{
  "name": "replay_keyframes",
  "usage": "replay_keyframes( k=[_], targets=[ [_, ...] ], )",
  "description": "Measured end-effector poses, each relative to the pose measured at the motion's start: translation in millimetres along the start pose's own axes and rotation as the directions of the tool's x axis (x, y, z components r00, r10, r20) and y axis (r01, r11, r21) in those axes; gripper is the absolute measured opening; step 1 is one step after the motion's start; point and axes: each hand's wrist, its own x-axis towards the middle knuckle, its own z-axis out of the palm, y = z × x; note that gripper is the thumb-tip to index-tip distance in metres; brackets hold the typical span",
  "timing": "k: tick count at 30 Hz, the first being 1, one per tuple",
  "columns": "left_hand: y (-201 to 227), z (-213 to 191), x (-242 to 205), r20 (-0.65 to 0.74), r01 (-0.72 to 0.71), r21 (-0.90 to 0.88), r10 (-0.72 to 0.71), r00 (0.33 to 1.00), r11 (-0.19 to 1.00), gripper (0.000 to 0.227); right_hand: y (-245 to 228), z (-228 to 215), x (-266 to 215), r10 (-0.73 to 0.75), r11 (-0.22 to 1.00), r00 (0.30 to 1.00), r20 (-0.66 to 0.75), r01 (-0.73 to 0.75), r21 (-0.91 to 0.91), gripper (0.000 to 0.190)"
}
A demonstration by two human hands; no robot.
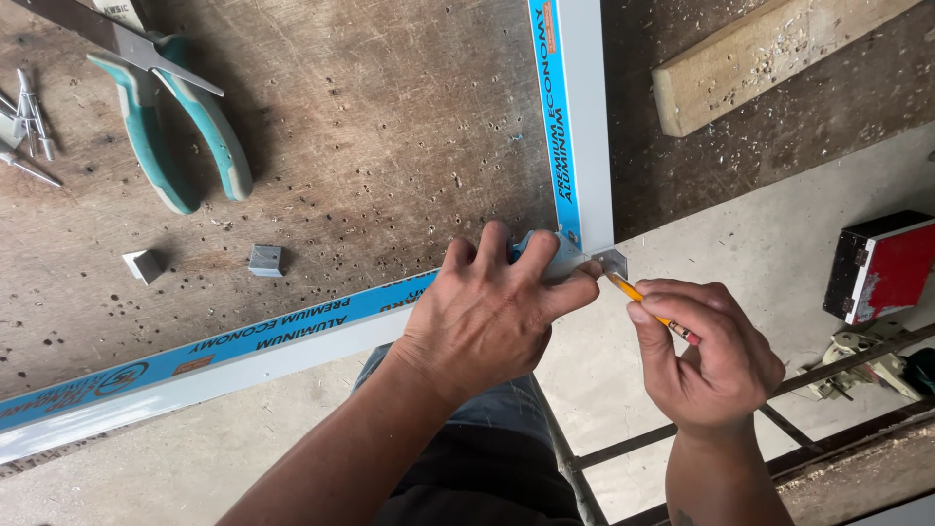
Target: The person marks a corner of an aluminum frame with a pencil and a metal bracket, then uses a center punch to create indentations. They drill pilot holes into the frame and secure the bracket using a rivet gun.
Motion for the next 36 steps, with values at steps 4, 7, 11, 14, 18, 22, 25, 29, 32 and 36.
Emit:
replay_keyframes(
  k=[4, 7, 11, 14, 18, 22, 25, 29, 32, 36],
  targets=[
    [0, 0, 0, 0.027, -0.004, -0.015, 0.005, 1.000, 1.000, 0.023, -3, 0, 3, -0.013, 0.999, 1.000, -0.003, 0.013, -0.035, 0.012],
    [0, 0, 0, 0.022, -0.006, -0.009, 0.006, 1.000, 1.000, 0.024, -5, -1, 4, -0.009, 1.000, 1.000, 0.009, 0.009, -0.017, 0.010],
    [0, 0, 1, 0.028, -0.007, -0.012, 0.007, 1.000, 1.000, 0.020, -1, -1, 2, -0.029, 0.999, 0.999, 0.021, 0.029, -0.025, 0.010],
    [0, 0, 1, 0.039, -0.009, -0.014, 0.010, 0.999, 1.000, 0.021, -2, -2, 3, -0.039, 0.999, 0.999, 0.029, 0.039, -0.011, 0.009],
    [-1, -2, 1, 0.030, -0.012, -0.002, 0.012, 0.999, 1.000, 0.024, -2, -3, 1, 0.023, 0.998, 0.999, 0.046, -0.020, -0.061, 0.009],
    [0, 0, 1, 0.049, -0.011, -0.025, 0.012, 0.999, 1.000, 0.019, 18, -5, -19, 0.087, 0.992, 0.996, 0.024, -0.089, 0.095, 0.008],
    [0, 1, 0, 0.042, -0.012, -0.014, 0.013, 0.999, 1.000, 0.024, 66, -7, -46, 0.140, 0.895, 0.946, -0.292, 0.005, 0.446, 0.011],
    [1, -1, 3, -0.011, -0.016, -0.016, 0.016, 1.000, 1.000, 0.018, 79, -11, -30, 0.181, 0.765, 0.982, -0.047, -0.111, 0.635, 0.011],
    [0, -1, 4, 0.008, -0.040, -0.008, 0.040, 0.999, 0.999, 0.022, 74, -12, -9, 0.253, 0.723, 0.912, 0.324, -0.401, 0.562, 0.025],
    [2, 0, 9, 0.132, -0.058, -0.009, 0.059, 0.989, 0.998, 0.040, 77, -9, 10, 0.215, 0.845, 0.749, 0.626, -0.464, 0.266, 0.052]
  ],
)
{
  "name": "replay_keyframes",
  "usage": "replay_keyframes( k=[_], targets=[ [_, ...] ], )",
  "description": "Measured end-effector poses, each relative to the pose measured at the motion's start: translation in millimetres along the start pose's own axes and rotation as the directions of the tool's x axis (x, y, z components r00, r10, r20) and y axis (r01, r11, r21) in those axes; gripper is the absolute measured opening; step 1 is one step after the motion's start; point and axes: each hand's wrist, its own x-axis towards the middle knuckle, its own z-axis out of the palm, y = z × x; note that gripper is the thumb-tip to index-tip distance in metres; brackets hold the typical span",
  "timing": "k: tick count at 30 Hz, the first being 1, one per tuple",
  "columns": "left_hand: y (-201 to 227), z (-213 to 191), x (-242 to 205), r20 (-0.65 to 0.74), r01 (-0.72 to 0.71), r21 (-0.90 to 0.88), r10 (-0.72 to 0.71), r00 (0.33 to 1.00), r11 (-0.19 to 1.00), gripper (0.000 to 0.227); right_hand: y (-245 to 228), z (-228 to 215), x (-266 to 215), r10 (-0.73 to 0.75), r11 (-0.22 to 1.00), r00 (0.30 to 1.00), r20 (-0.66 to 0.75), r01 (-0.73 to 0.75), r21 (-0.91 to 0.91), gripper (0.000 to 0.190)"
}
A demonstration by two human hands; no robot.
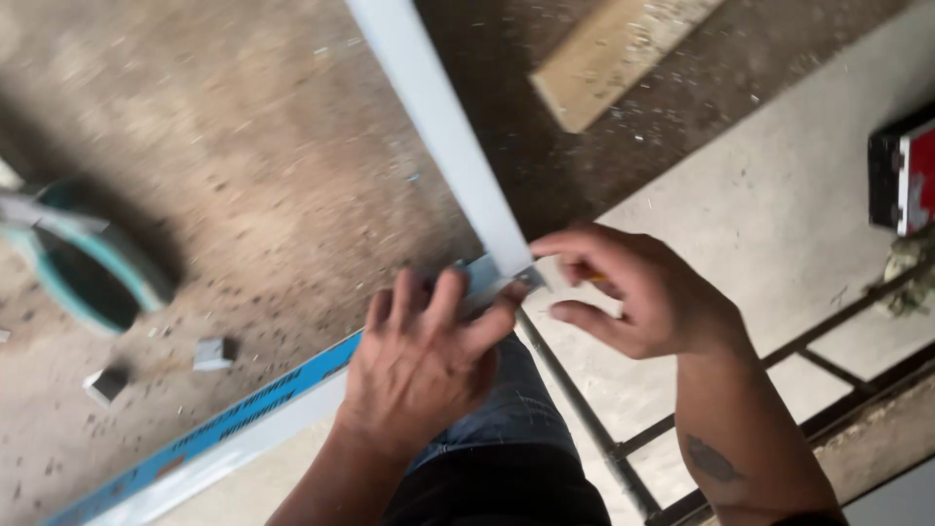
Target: The person marks a corner of an aluminum frame with a pencil and a metal bracket, then uses a center punch to create indentations. They drill pilot holes into the frame and secure the bracket using a rivet gun.
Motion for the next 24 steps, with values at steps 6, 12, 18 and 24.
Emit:
replay_keyframes(
  k=[6, 12, 18, 24],
  targets=[
    [6, 2, 4, 0.095, 0.039, 0.000, -0.038, 0.995, 0.999, 0.042, -3, 3, 19, -0.271, 0.961, 0.961, -0.047, 0.268, -0.063, 0.020],
    [3, 9, -2, 0.140, 0.001, 0.055, -0.009, 0.990, 0.998, 0.053, 11, 4, 19, -0.357, 0.934, 0.931, -0.079, 0.357, -0.011, 0.024],
    [2, 13, -8, 0.166, 0.018, 0.064, -0.028, 0.986, 0.998, 0.055, 17, 7, 20, -0.360, 0.930, 0.927, -0.102, 0.365, 0.045, 0.019],
    [1, 13, -8, 0.185, 0.017, 0.036, -0.023, 0.982, 0.999, 0.056, 19, 8, 20, -0.374, 0.927, 0.921, -0.112, 0.375, -0.014, 0.021]
  ],
)
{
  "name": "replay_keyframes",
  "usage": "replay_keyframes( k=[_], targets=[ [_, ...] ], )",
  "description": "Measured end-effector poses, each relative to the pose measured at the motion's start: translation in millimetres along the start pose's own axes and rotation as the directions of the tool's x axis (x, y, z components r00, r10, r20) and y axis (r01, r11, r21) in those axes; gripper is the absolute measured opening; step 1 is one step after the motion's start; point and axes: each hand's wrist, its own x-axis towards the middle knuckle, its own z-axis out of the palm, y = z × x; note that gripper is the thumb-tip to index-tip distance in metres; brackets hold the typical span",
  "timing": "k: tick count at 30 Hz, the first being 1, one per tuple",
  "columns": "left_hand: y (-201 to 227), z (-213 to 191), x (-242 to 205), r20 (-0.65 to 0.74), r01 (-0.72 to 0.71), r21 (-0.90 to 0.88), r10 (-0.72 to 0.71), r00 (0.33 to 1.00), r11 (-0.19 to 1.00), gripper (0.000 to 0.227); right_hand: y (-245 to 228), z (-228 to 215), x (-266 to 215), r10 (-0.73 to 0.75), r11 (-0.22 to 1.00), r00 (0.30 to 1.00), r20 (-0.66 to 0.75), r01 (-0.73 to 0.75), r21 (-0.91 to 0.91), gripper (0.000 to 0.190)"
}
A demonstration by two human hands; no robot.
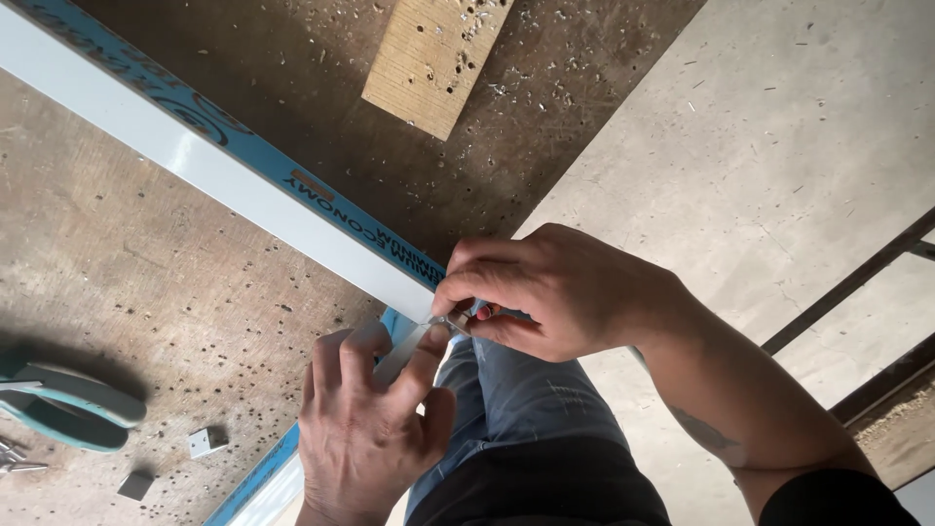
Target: The person marks a corner of an aluminum frame with a pencil and a metal bracket, then uses a center punch to create indentations. They drill pilot holes into the frame and secure the bracket using a rivet gun.
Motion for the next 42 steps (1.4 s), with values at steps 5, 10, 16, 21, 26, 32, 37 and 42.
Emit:
replay_keyframes(
  k=[5, 10, 16, 21, 26, 32, 37, 42],
  targets=[
    [0, -2, 3, -0.035, -0.021, -0.001, 0.021, 0.999, 1.000, 0.054, -3, 0, 0, -0.035, 0.997, 0.999, -0.021, 0.034, -0.062, 0.022],
    [1, -5, 5, -0.059, -0.023, -0.031, 0.021, 0.998, 0.999, 0.054, -6, 0, 0, -0.042, 0.991, 0.999, -0.013, 0.040, -0.130, 0.026],
    [1, -6, 5, -0.050, -0.024, -0.041, 0.022, 0.999, 0.999, 0.053, -9, 0, 1, -0.011, 0.982, 1.000, 0.002, 0.011, -0.186, 0.027],
    [1, -6, 5, -0.075, -0.038, -0.025, 0.036, 0.997, 0.999, 0.054, -12, -2, 2, 0.004, 0.984, 1.000, 0.011, -0.002, -0.177, 0.025],
    [0, -6, 2, -0.078, -0.049, -0.029, 0.047, 0.996, 0.998, 0.057, -14, -3, 3, 0.030, 0.985, 0.999, 0.016, -0.027, -0.170, 0.028],
    [-1, -10, 5, -0.097, -0.061, -0.065, 0.055, 0.994, 0.996, 0.056, -15, -4, 5, 0.027, 0.985, 0.999, 0.018, -0.024, -0.171, 0.028],
    [0, -10, 4, -0.108, -0.062, -0.073, 0.054, 0.993, 0.995, 0.051, -16, -4, 5, 0.051, 0.984, 0.998, 0.036, -0.044, -0.170, 0.029],
    [1, -11, 5, -0.099, -0.056, -0.033, 0.052, 0.994, 0.998, 0.049, -16, -4, 5, 0.043, 0.988, 0.999, 0.029, -0.039, -0.148, 0.031]
  ],
)
